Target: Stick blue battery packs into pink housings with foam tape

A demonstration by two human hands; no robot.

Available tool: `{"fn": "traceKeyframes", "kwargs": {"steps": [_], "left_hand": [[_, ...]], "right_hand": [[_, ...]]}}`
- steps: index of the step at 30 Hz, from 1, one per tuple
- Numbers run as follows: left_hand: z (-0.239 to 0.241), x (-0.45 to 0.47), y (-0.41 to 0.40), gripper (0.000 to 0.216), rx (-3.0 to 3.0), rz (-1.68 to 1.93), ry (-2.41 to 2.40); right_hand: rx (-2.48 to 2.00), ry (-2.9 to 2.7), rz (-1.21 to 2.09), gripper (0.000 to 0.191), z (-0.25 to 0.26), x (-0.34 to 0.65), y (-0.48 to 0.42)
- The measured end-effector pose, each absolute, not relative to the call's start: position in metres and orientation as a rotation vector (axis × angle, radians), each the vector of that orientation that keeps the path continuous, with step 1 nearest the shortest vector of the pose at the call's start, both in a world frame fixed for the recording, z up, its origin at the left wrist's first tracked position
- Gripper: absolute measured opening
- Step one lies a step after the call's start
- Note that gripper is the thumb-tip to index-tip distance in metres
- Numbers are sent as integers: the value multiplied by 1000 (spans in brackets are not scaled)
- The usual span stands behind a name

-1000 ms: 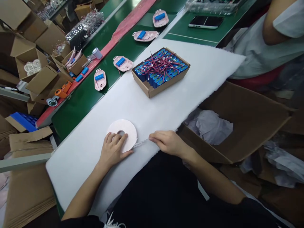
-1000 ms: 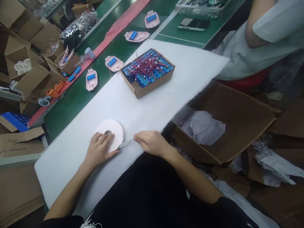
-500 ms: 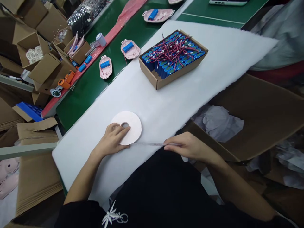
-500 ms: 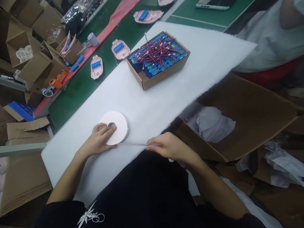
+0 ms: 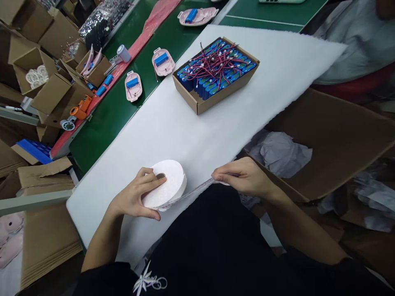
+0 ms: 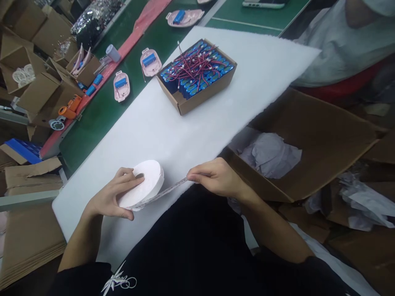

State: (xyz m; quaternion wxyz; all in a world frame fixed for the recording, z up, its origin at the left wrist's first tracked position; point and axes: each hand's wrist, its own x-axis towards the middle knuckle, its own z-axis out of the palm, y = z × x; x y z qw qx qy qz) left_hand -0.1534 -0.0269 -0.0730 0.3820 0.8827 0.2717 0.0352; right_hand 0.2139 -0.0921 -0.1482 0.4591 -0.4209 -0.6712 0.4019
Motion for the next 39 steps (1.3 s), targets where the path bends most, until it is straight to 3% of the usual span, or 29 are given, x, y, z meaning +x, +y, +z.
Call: {"fn": "traceKeyframes", "kwargs": {"steps": [12, 25, 31, 35, 37, 39], "left_hand": [[-68, -158, -26, 102, 2290, 32, 741], [-53, -139, -37, 95, 2348, 266, 419], [-56, -130, -42, 96, 2285, 306, 383], [-65, -132, -40, 98, 2235, 320, 340], [-67, -141, -35, 89, 2334, 227, 414], [-67, -152, -30, 66, 2489, 37, 626]], "right_hand": [[-936, -1730, 1007, 25, -133, 227, -95], [-895, -1627, 1073, 22, -140, 214, -86], [-893, -1612, 1177, 30, -151, 196, -82], [-946, -1594, 1217, 48, -171, 175, -78], [-1029, -1600, 1104, 53, -181, 167, -75], [-1152, -1661, 890, 53, -189, 161, -73]]}}
